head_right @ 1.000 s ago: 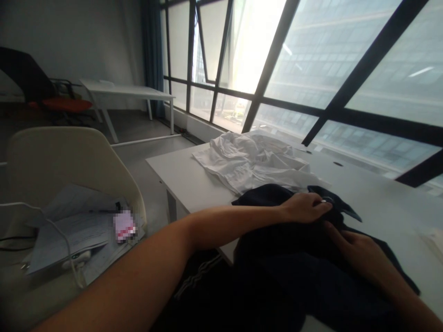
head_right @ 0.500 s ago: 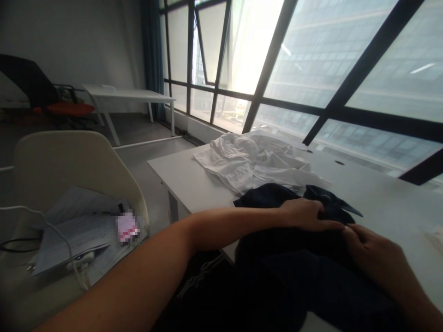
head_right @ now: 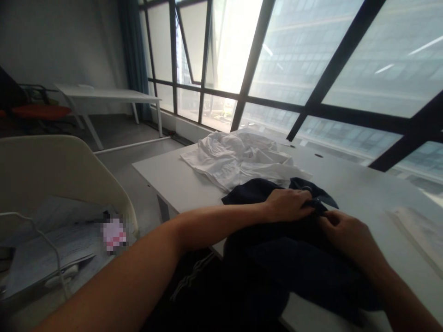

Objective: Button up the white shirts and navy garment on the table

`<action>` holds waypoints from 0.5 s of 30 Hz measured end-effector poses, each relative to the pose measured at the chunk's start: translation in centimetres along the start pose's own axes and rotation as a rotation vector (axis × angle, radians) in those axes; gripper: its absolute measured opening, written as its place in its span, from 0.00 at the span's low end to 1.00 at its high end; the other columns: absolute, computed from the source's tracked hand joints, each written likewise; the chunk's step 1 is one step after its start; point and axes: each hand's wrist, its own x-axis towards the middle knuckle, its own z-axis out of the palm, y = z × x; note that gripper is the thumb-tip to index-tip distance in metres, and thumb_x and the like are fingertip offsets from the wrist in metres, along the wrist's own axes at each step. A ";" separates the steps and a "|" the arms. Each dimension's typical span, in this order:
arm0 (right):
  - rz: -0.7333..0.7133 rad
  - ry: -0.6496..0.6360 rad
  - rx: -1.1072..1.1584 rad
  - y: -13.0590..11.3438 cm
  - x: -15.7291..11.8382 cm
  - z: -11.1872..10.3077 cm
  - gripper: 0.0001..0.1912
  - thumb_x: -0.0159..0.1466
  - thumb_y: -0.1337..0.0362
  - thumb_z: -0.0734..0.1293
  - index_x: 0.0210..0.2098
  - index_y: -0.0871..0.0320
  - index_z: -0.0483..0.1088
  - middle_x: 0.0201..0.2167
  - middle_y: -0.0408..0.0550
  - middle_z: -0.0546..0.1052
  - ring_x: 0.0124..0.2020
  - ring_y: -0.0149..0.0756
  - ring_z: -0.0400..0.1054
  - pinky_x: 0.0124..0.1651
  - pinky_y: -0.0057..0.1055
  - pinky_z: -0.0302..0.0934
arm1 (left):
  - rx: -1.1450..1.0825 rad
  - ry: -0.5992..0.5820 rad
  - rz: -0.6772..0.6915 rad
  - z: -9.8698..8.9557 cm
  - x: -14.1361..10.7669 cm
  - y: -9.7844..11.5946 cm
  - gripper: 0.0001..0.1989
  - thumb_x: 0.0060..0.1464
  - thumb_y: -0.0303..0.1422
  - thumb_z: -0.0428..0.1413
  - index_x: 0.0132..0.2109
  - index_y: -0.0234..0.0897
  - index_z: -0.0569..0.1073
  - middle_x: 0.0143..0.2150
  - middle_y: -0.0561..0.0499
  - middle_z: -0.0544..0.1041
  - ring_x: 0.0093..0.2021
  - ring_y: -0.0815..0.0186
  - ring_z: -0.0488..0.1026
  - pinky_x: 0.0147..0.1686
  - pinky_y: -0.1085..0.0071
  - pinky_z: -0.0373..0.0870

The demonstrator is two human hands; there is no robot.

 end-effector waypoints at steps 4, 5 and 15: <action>0.092 -0.062 0.235 -1.4 -0.9 -1.2 0.17 0.49 0.50 0.60 0.26 0.55 0.73 0.27 0.54 0.78 0.30 0.48 0.71 0.35 0.38 0.61 | 0.045 0.147 -0.043 -0.5 0.0 0.9 0.14 0.62 0.41 0.52 0.49 0.37 0.69 0.49 0.45 0.76 0.48 0.58 0.74 0.45 0.64 0.71; 0.099 -0.048 0.275 -1.6 -1.2 -1.3 0.18 0.50 0.50 0.60 0.27 0.56 0.73 0.27 0.53 0.78 0.30 0.47 0.71 0.35 0.37 0.61 | 0.059 0.144 -0.037 -0.4 0.0 1.2 0.12 0.62 0.39 0.53 0.48 0.37 0.70 0.48 0.46 0.77 0.47 0.58 0.75 0.44 0.64 0.71; -0.029 -0.085 0.691 -0.5 -1.8 -0.6 0.16 0.52 0.51 0.66 0.25 0.58 0.68 0.21 0.42 0.69 0.24 0.32 0.60 0.29 0.28 0.54 | -0.165 0.072 0.055 2.2 0.7 0.6 0.11 0.60 0.30 0.50 0.40 0.33 0.78 0.39 0.45 0.80 0.40 0.61 0.76 0.43 0.70 0.69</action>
